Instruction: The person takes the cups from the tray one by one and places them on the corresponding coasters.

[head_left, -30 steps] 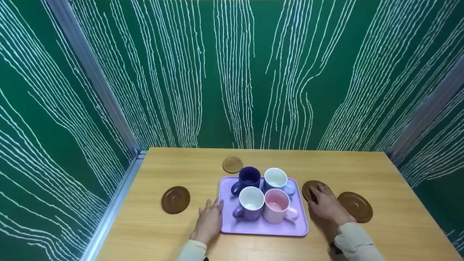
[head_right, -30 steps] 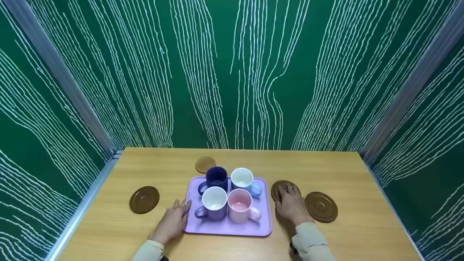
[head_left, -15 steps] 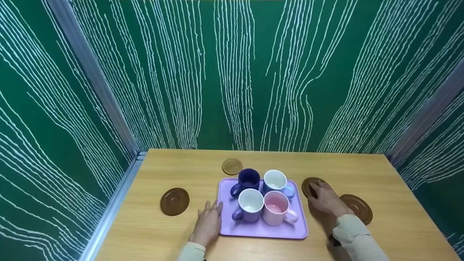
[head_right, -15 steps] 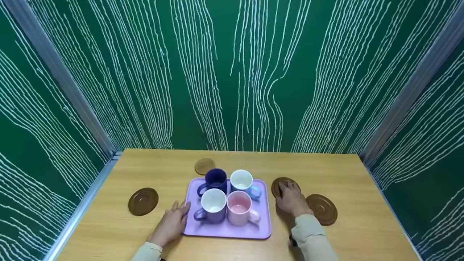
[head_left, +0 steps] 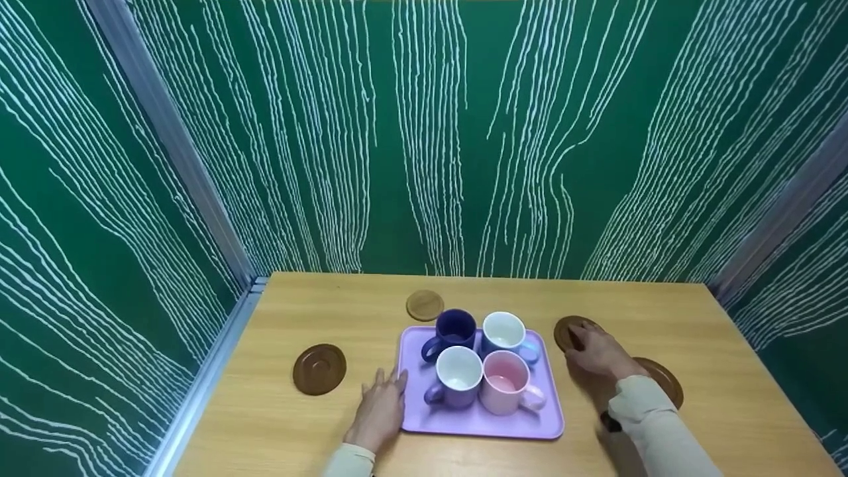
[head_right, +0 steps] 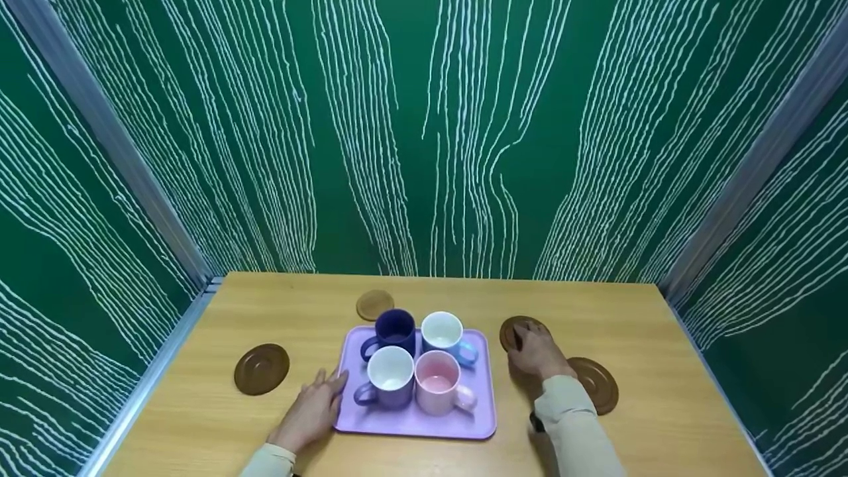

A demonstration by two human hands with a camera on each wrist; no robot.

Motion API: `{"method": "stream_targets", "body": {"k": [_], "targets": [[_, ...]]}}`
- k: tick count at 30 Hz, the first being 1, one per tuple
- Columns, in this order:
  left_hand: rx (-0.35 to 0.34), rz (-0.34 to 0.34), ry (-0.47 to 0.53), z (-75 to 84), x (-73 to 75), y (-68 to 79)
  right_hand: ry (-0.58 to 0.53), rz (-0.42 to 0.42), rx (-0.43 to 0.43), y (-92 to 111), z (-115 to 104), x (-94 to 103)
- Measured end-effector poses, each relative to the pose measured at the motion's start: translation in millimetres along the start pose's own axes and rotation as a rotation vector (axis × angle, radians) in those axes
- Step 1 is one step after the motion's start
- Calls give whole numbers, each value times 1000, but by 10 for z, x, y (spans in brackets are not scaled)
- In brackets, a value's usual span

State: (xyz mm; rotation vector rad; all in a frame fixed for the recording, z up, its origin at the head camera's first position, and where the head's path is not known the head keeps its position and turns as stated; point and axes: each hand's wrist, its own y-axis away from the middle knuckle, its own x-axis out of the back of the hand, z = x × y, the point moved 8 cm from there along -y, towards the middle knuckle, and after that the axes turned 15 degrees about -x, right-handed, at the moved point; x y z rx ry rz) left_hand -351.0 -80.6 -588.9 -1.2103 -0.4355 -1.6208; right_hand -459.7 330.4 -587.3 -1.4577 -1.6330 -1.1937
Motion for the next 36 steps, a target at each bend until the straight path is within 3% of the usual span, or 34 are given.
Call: {"method": "stream_targets", "body": {"k": [8, 17, 27, 36], "targets": [[22, -18, 9, -22, -22, 20, -32, -36, -11, -160, -37, -6], [-27, 8, -49, -20, 12, 51, -23, -25, 27, -192, -168, -3], [-40, -1, -39, 38, -25, -42, -19, -48, -15, -359, -122, 74], [0, -14, -6, -8, 15, -2, -52, -90, -39, -486, -288, -13]]}}
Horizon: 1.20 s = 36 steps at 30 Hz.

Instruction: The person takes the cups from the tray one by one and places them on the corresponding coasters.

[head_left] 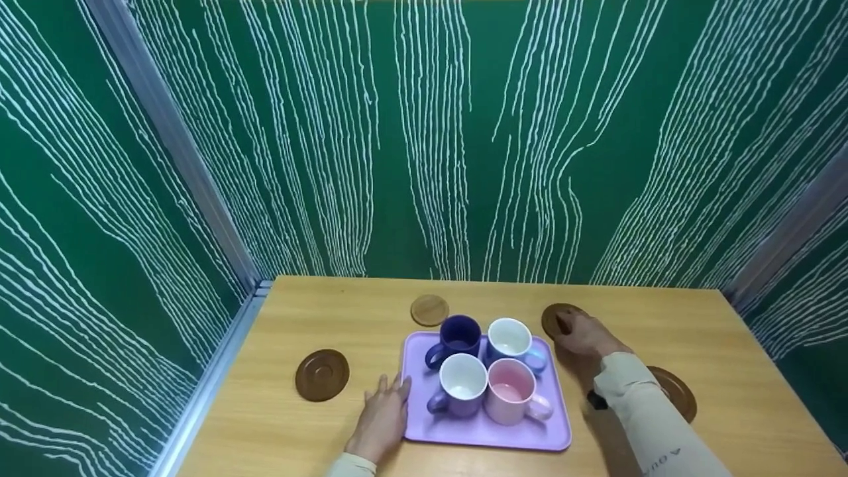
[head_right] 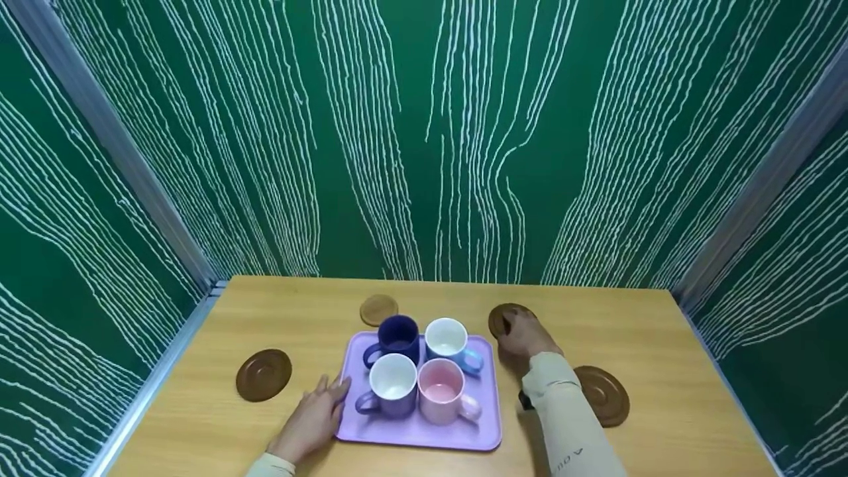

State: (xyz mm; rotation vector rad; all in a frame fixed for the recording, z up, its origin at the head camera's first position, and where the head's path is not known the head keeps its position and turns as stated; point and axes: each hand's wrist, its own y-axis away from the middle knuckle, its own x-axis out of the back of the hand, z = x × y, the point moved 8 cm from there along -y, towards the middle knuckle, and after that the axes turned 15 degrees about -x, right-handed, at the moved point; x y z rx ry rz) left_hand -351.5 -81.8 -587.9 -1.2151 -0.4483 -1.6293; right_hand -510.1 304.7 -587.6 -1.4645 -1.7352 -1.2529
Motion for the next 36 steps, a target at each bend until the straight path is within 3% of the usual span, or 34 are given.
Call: {"method": "stream_targets", "body": {"k": [2, 9, 15, 21, 36], "targets": [[6, -3, 1, 10, 3, 19, -6, -18, -12, -20, -30, -34], [-22, 12, -51, 18, 44, -33, 101, 55, 114, -103, -278, 20], [-5, -2, -30, -15, 62, -79, 63, 7, 76, -180, -374, 46], [-1, -17, -39, -21, -25, -2, 46, -47, 55, -188, -363, -76], [3, 0, -52, -14, -18, 2, 111, -59, 161, -212, -528, -123]]}}
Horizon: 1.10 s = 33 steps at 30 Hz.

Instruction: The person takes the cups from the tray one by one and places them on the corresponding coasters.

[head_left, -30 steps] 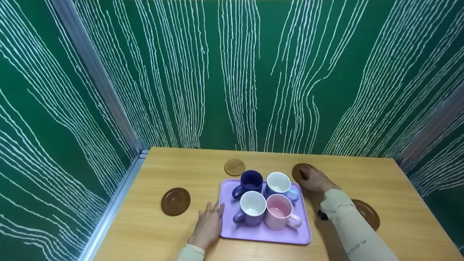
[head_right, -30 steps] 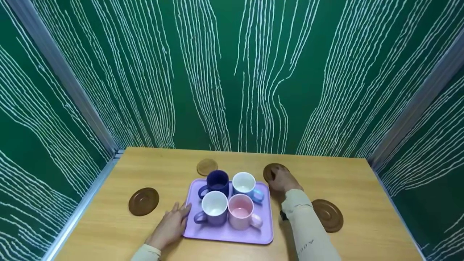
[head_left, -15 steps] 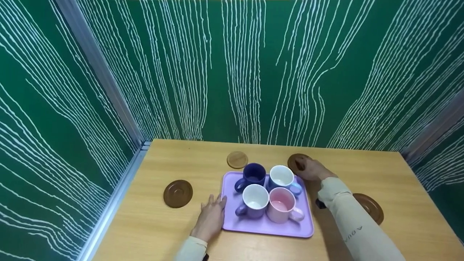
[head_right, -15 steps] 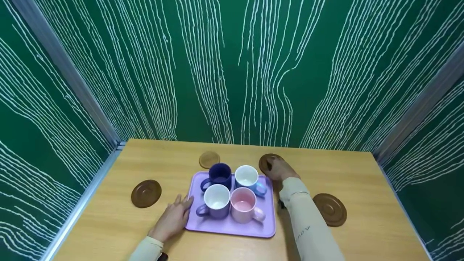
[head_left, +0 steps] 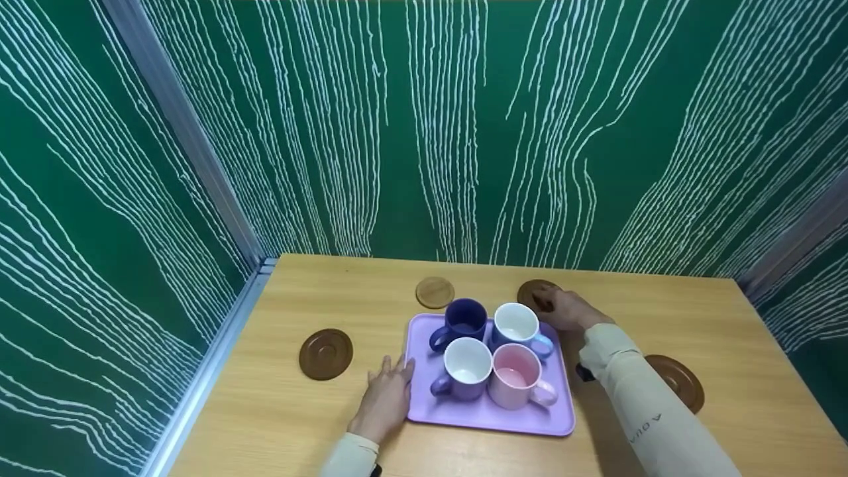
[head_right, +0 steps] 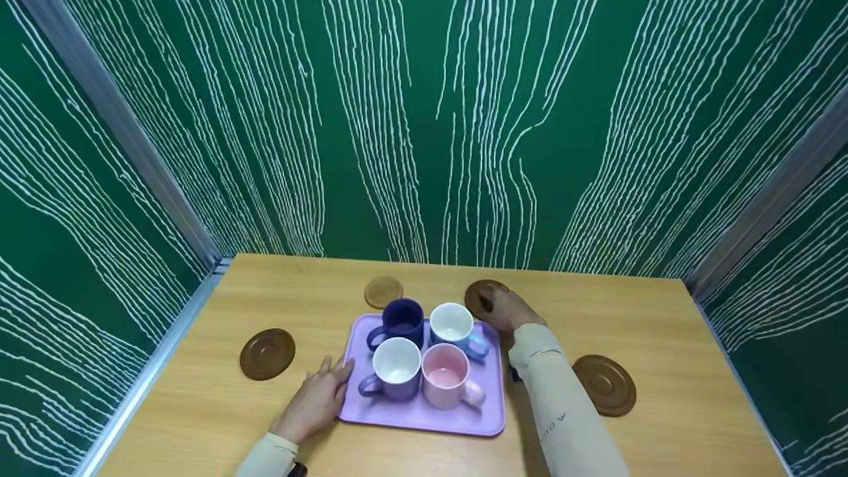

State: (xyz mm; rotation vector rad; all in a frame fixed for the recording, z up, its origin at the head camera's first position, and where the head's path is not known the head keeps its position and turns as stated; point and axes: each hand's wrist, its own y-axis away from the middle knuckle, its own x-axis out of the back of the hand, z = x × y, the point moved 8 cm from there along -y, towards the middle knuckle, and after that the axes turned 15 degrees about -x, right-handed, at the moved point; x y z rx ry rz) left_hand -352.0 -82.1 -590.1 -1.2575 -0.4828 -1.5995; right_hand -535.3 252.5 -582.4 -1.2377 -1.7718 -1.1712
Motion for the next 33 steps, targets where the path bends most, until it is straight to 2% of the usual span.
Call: {"method": "stream_targets", "body": {"k": [3, 8, 18, 25, 29, 33], "targets": [[3, 3, -6, 4, -4, -7, 20, 14, 19, -18, -33, -10], [12, -9, 10, 3, -29, 7, -1, -18, -4, -57, -43, -70], [4, -18, 6, 2, -5, -18, -22, 13, 45, -80, -99, -67], [12, -32, 10, 18, -27, 8, -38, 8, 40, -53, -84, -98], [12, -25, 26, 14, -24, 22, -30, 38, 75, -20, -106, -57], [11, -10, 47, -4, -18, 27, -66, 67, 56, 22, -83, 42]]}}
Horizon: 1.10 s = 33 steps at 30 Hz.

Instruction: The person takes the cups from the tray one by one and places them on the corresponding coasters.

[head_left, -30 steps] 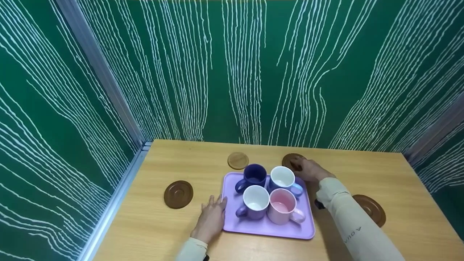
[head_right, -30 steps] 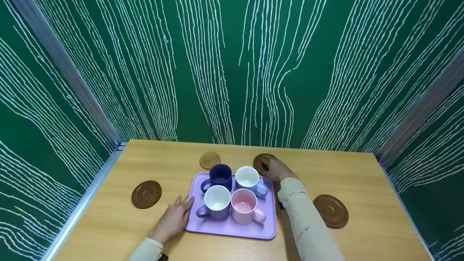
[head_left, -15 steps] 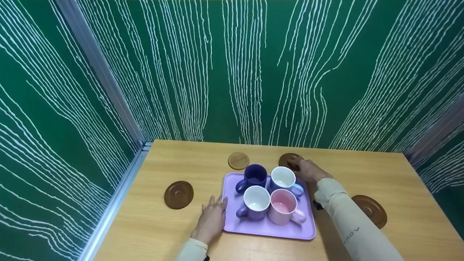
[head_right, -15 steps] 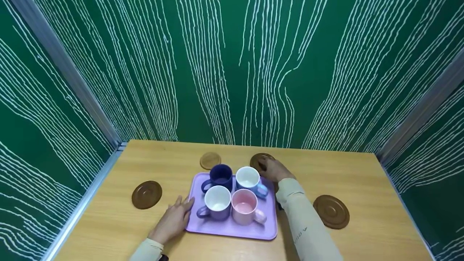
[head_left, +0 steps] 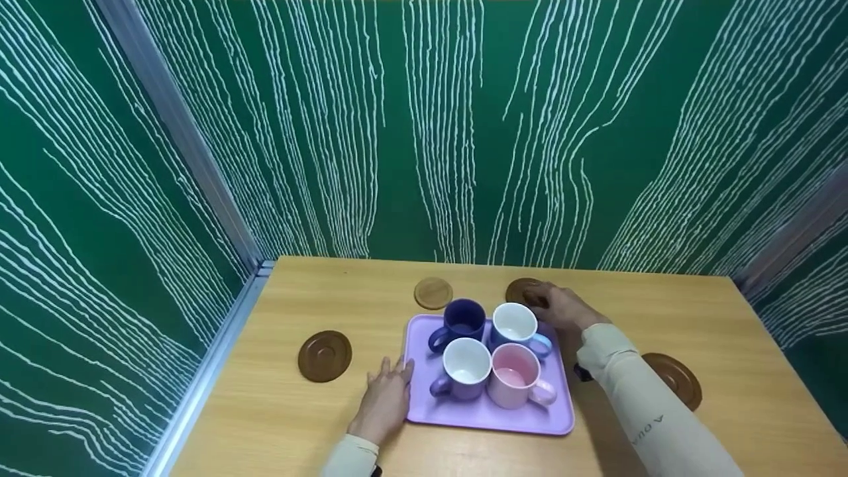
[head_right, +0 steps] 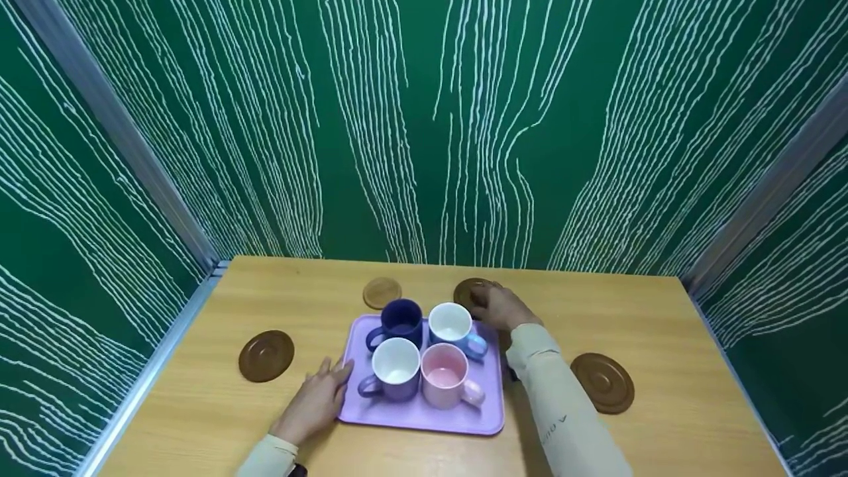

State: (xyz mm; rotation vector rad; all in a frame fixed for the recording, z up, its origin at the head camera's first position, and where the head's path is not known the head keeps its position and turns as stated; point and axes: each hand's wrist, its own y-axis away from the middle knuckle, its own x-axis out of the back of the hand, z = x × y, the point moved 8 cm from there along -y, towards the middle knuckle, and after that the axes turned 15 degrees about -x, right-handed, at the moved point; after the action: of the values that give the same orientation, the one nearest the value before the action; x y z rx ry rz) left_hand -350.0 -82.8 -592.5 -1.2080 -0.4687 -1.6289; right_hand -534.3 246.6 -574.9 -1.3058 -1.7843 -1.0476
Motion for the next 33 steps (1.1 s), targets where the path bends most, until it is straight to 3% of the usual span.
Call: {"method": "stream_targets", "body": {"k": [5, 12, 20, 28, 33], "targets": [[10, -11, 8, -5, 2, -15, -88, -7, -84, 106, 53, 183], [8, -3, 2, -1, 25, -50, -171, 22, -129, 308, 110, 412], [12, -9, 21, 12, 11, -21, -234, 50, -180, 716, 252, 452], [-12, -11, -7, 25, 19, -28, -262, 146, -193, 1134, 350, 580], [6, -18, 13, 12, -2, -4, -445, 93, -258, 1408, 467, 548]]}}
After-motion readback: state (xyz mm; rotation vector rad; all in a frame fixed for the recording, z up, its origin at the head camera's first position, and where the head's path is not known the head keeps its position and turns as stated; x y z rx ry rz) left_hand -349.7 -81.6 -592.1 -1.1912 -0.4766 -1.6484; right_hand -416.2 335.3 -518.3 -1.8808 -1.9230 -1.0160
